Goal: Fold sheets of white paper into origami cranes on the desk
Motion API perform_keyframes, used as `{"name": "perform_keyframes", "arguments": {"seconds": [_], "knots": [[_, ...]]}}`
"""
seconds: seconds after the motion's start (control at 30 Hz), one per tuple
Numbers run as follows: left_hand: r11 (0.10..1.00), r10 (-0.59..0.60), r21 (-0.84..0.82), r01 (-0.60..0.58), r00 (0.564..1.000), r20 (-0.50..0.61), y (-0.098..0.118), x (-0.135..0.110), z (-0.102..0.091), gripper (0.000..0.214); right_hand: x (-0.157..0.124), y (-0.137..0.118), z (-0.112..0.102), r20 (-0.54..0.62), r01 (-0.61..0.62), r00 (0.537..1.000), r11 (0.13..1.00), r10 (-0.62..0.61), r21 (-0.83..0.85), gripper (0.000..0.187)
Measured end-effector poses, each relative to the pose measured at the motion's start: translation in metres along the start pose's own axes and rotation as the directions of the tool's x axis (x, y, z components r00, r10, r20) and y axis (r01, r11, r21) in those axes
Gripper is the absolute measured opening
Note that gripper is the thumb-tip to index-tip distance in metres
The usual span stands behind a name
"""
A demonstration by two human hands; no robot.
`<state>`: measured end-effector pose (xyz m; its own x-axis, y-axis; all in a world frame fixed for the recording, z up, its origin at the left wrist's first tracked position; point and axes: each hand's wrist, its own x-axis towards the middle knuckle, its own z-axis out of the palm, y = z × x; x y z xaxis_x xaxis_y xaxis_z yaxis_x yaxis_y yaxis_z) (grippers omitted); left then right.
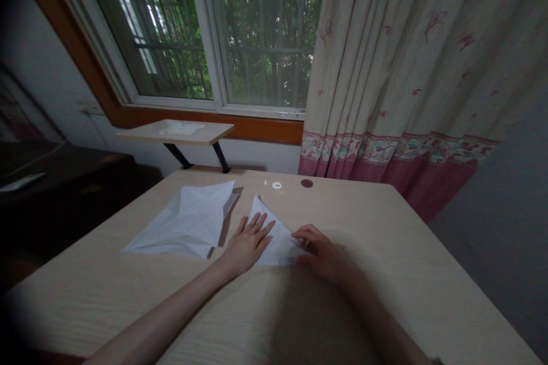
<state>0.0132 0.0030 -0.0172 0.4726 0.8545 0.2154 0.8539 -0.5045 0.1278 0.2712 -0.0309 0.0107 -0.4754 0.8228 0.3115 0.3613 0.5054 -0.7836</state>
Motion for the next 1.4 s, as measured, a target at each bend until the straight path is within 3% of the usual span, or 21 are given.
{"name": "perform_keyframes", "arguments": {"seconds": [0.13, 0.4, 0.57, 0.73, 0.83, 0.93, 1.17, 1.4], "knots": [[0.999, -0.041, 0.006, 0.041, 0.999, 0.007, 0.0, 0.001, -0.002, 0.043, -0.002, -0.005, -0.002, 0.022, -0.018, 1.0, 0.989, 0.021, -0.149, 0.038], [0.998, -0.068, -0.002, 0.068, 0.997, 0.031, 0.0, 0.002, -0.005, 0.044, -0.006, -0.006, -0.008, -0.032, -0.223, 0.973, 0.905, 0.227, -0.364, 0.038], [0.998, -0.071, 0.002, 0.071, 0.997, 0.018, 0.0, 0.001, -0.005, 0.043, -0.004, -0.008, -0.007, -0.043, -0.213, 0.976, 0.882, 0.215, -0.421, 0.033], [0.999, -0.054, -0.009, 0.054, 0.999, -0.007, -0.001, 0.001, -0.003, 0.043, -0.004, -0.003, -0.006, -0.05, -0.172, 0.985, 0.884, 0.167, -0.435, 0.041], [0.999, -0.049, -0.019, 0.049, 0.999, -0.024, -0.003, 0.001, 0.0, 0.043, -0.006, 0.0, -0.006, -0.061, -0.172, 0.985, 0.886, 0.162, -0.43, 0.048], [0.999, -0.048, -0.02, 0.047, 0.999, -0.013, -0.003, 0.001, 0.001, 0.043, -0.007, 0.0, -0.008, -0.06, -0.141, 0.99, 0.903, 0.128, -0.405, 0.044], [1.0, -0.023, -0.011, 0.023, 1.0, 0.006, -0.006, 0.001, 0.001, 0.045, -0.005, 0.001, -0.013, -0.058, 0.083, 0.993, 0.965, -0.101, -0.249, 0.048], [0.999, 0.036, -0.035, -0.037, 0.999, -0.019, -0.007, 0.001, 0.001, 0.046, -0.002, 0.005, -0.006, -0.051, 0.028, 0.998, 0.995, -0.033, -0.098, 0.033]]}}
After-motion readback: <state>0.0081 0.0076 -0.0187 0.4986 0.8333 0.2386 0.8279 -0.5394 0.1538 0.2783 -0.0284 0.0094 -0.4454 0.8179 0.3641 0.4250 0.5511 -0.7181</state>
